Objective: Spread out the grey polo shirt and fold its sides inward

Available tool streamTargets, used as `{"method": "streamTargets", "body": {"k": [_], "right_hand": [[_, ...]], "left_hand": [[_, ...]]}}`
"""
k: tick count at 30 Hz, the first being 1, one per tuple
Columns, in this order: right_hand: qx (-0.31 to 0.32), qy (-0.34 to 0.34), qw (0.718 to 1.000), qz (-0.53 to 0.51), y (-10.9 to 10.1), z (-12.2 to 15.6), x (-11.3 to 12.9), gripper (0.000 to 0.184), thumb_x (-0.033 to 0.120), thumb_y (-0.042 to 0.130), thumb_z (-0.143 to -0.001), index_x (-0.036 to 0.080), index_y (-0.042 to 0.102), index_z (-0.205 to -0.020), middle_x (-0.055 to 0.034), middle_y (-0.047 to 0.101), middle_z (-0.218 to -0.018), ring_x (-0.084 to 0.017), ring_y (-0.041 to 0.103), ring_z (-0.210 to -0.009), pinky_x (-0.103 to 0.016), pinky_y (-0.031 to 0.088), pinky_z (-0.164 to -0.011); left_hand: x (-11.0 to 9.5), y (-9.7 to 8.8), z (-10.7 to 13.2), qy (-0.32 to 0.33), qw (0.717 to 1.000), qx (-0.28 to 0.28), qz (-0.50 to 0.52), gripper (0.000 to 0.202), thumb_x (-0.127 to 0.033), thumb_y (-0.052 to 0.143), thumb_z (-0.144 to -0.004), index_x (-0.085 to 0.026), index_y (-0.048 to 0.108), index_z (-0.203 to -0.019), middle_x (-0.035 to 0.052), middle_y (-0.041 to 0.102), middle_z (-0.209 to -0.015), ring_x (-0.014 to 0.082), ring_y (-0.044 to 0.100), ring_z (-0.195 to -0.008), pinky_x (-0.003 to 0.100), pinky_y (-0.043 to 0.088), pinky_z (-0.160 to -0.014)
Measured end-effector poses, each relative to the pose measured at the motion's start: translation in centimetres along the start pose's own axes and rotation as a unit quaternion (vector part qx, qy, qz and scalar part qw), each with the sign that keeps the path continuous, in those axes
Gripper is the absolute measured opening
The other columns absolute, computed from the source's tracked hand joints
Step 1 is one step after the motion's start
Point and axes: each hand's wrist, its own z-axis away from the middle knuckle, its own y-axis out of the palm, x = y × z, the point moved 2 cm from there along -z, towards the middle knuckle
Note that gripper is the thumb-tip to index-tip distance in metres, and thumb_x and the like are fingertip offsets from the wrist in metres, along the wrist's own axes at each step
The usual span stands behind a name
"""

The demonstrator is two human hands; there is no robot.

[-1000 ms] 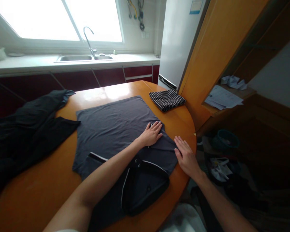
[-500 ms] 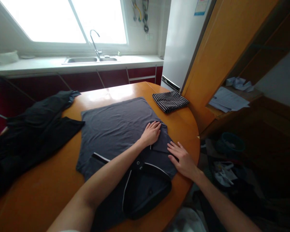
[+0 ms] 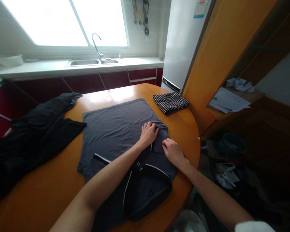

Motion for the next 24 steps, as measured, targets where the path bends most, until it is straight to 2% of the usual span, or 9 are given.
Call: {"method": "streamTargets", "body": {"k": [3, 8, 10, 11, 13, 15, 17, 19, 24], "right_hand": [[0.017, -0.009, 0.999, 0.026, 0.1, 0.2, 0.4, 0.015, 0.012, 0.051, -0.099, 0.02, 0.063, -0.095, -0.0075, 0.066, -0.094, -0.023, 0.061, -0.091, -0.033, 0.048, -0.08], [0.025, -0.024, 0.999, 0.016, -0.4, 0.7, 0.9, 0.017, 0.015, 0.05, -0.101, 0.02, 0.064, -0.095, -0.0076, 0.067, -0.095, -0.024, 0.06, -0.093, -0.033, 0.048, -0.084], [0.014, -0.027, 1.0, -0.003, -0.7, 0.5, 1.0, 0.019, 0.019, 0.048, -0.102, 0.019, 0.067, -0.101, -0.0088, 0.068, -0.103, -0.024, 0.061, -0.099, -0.034, 0.048, -0.089], [0.002, -0.026, 1.0, -0.011, -0.8, 0.3, 0.9, 0.023, 0.022, 0.047, -0.103, 0.019, 0.068, -0.11, -0.0102, 0.069, -0.112, -0.024, 0.06, -0.107, -0.035, 0.047, -0.095], [-0.016, -0.019, 1.0, -0.01, -0.9, -0.3, 0.6, 0.038, 0.03, 0.043, -0.105, 0.014, 0.059, -0.137, -0.0145, 0.06, -0.139, -0.026, 0.052, -0.13, -0.04, 0.04, -0.111], [0.003, -0.008, 1.0, 0.012, -0.6, -0.8, 0.2, 0.058, 0.04, 0.04, -0.106, 0.009, 0.04, -0.155, -0.0172, 0.04, -0.16, -0.029, 0.032, -0.15, -0.046, 0.026, -0.122], [0.055, 0.008, 0.998, 0.035, 0.0, -1.1, -0.2, 0.07, 0.049, 0.036, -0.106, 0.004, 0.03, -0.16, -0.0181, 0.025, -0.167, -0.03, 0.018, -0.156, -0.051, 0.016, -0.125], [0.094, 0.028, 0.994, 0.052, 0.6, -1.1, -0.3, 0.077, 0.055, 0.034, -0.105, 0.001, 0.028, -0.16, -0.0197, 0.018, -0.168, -0.031, 0.014, -0.157, -0.052, 0.012, -0.126], [0.09, 0.061, 0.992, 0.061, 0.7, -2.6, -0.5, 0.077, 0.056, 0.025, -0.106, 0.0, 0.028, -0.159, -0.0207, 0.021, -0.167, -0.031, 0.016, -0.157, -0.052, 0.012, -0.126]], "left_hand": [[0.0, -0.1, -0.1, -0.012, 1.0, 0.016, 0.002, 0.021, -0.037, 0.056, -0.1, -0.024, 0.067, -0.114, 0.0096, 0.062, -0.118, 0.0297, 0.052, -0.113, 0.042, 0.045, -0.093], [0.1, -0.1, -0.4, -0.021, 0.999, 0.02, 0.026, 0.018, -0.037, 0.061, -0.098, -0.023, 0.066, -0.109, 0.0084, 0.063, -0.117, 0.0295, 0.052, -0.114, 0.042, 0.043, -0.094], [0.2, 0.0, -0.4, -0.026, 0.999, 0.022, 0.033, 0.016, -0.035, 0.062, -0.097, -0.022, 0.065, -0.106, 0.0086, 0.064, -0.116, 0.0294, 0.053, -0.113, 0.042, 0.043, -0.095], [0.2, 0.0, -0.4, -0.027, 0.999, 0.023, 0.035, 0.015, -0.035, 0.061, -0.097, -0.022, 0.064, -0.104, 0.0087, 0.064, -0.115, 0.0293, 0.053, -0.113, 0.042, 0.043, -0.094], [0.2, 0.0, -0.4, -0.025, 0.999, 0.021, 0.036, 0.014, -0.034, 0.061, -0.098, -0.022, 0.063, -0.104, 0.0088, 0.064, -0.114, 0.0292, 0.053, -0.112, 0.042, 0.043, -0.094], [0.2, 0.1, -0.4, -0.026, 0.999, 0.014, 0.033, 0.014, -0.034, 0.061, -0.098, -0.021, 0.063, -0.104, 0.0092, 0.064, -0.113, 0.0294, 0.053, -0.112, 0.042, 0.043, -0.094], [0.2, 0.1, -0.3, -0.029, 0.999, 0.009, 0.031, 0.015, -0.033, 0.06, -0.098, -0.021, 0.062, -0.107, 0.0097, 0.063, -0.115, 0.0297, 0.053, -0.112, 0.042, 0.042, -0.094], [0.2, 0.2, -0.3, -0.03, 0.999, 0.005, 0.032, 0.017, -0.032, 0.058, -0.099, -0.021, 0.062, -0.112, 0.0101, 0.063, -0.117, 0.0296, 0.053, -0.114, 0.042, 0.042, -0.095], [0.2, 0.3, -0.4, -0.025, 0.999, 0.013, 0.021, 0.02, -0.031, 0.056, -0.1, -0.023, 0.063, -0.117, 0.0102, 0.061, -0.12, 0.0296, 0.053, -0.114, 0.041, 0.043, -0.093]]}}
